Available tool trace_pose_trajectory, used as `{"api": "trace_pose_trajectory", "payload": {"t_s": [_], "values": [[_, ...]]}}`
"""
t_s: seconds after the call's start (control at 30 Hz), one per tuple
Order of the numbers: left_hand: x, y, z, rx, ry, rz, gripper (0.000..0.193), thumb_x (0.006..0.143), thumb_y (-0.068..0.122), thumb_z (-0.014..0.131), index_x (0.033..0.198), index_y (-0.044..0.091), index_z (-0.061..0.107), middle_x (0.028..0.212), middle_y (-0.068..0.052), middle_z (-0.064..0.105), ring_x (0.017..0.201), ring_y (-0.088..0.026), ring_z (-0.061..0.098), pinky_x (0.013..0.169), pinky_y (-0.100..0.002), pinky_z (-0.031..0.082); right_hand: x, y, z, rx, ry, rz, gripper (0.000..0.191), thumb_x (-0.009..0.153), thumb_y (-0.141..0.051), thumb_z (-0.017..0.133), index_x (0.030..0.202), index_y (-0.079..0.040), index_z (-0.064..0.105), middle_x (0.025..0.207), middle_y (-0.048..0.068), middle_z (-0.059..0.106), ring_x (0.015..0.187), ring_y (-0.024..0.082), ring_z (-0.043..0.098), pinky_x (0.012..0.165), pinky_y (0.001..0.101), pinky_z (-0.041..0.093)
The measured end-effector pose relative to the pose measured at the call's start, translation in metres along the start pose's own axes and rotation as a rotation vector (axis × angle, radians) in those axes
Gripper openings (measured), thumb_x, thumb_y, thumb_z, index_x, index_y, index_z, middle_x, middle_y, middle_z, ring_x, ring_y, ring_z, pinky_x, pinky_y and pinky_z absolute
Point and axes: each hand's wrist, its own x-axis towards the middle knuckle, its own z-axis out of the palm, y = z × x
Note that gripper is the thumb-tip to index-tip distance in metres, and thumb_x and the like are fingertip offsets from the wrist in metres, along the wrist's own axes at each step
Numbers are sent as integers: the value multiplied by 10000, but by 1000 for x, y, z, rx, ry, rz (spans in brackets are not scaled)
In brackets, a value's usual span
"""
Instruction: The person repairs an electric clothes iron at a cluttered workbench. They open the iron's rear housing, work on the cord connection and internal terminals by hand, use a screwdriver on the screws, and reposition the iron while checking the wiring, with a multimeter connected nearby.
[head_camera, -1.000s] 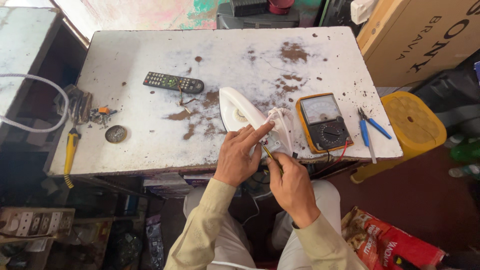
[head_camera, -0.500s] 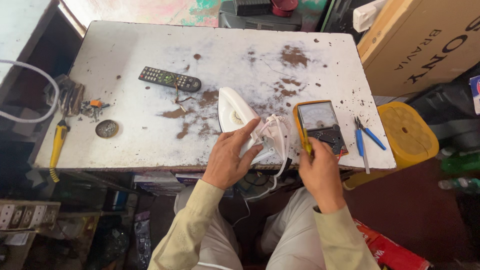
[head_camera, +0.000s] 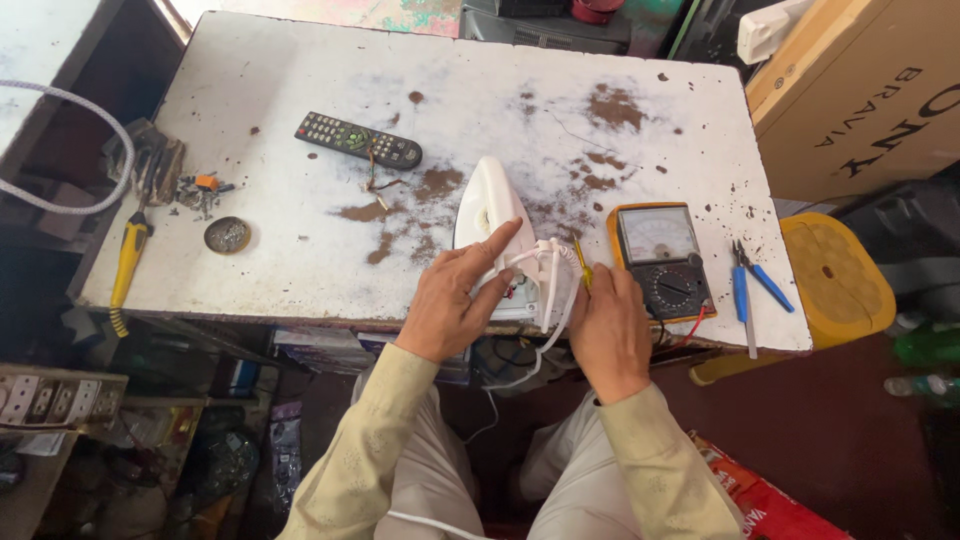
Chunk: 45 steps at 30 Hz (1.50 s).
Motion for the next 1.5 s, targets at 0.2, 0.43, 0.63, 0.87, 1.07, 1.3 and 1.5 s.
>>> {"api": "trace_pose_trajectory", "payload": {"t_s": [0.2,0.43,0.63,0.87,1.07,1.3,1.5], "values": [[-3,-1,-1,-48,-1,95,689,926,77,589,1587,132,401,1238,-168,709,1193,-367,657,1076,-427,451,7,-10,-35,852,-56,65,443,1069,-145,549,1465,43,485,1411,188,615,1290,286,619,1099,360,480],[-5,-4,-8,-41,-106,195,900,782,-59,576,1614,94,270,1527,-235,529,1426,-418,480,1165,-469,381,13,-26,-46,814,-232,69,566,953,-77,716,1477,5,521,1257,162,622,1061,166,667,884,287,562],[-2,-3,-11,-104,-231,78,1005,756,33,755,1625,127,261,1498,-222,540,1386,-431,494,1104,-465,421,-4,-25,-53,1087,-273,311,490,975,-14,684,1448,25,562,1016,67,697,777,77,579,668,225,486],[-5,3,2,-97,-154,113,1016,731,82,802,1608,135,293,1486,-195,573,1369,-385,548,1106,-450,427,-16,-54,-61,711,-27,323,387,919,-104,757,1287,2,703,887,88,729,706,107,644,612,253,494],[-8,5,2,-47,-151,183,1002,757,69,743,1618,76,231,1532,-221,515,1395,-412,508,1124,-460,392,-8,-54,-68,636,-68,304,360,905,-121,781,1249,-20,744,901,89,739,709,151,654,634,290,505],[-11,3,3,-58,-171,154,947,747,48,589,1631,55,250,1537,-234,518,1420,-428,496,1176,-471,362,0,-49,-66,738,-56,227,204,923,-69,728,1116,-5,748,957,58,715,685,76,621,571,229,489],[-14,0,-1,-158,-184,185,826,917,205,610,1650,50,262,1571,-261,500,1475,-474,433,1228,-489,315,-4,-44,-56,865,-116,457,236,920,-54,701,1141,10,752,857,89,744,591,93,633,534,231,492]]}}
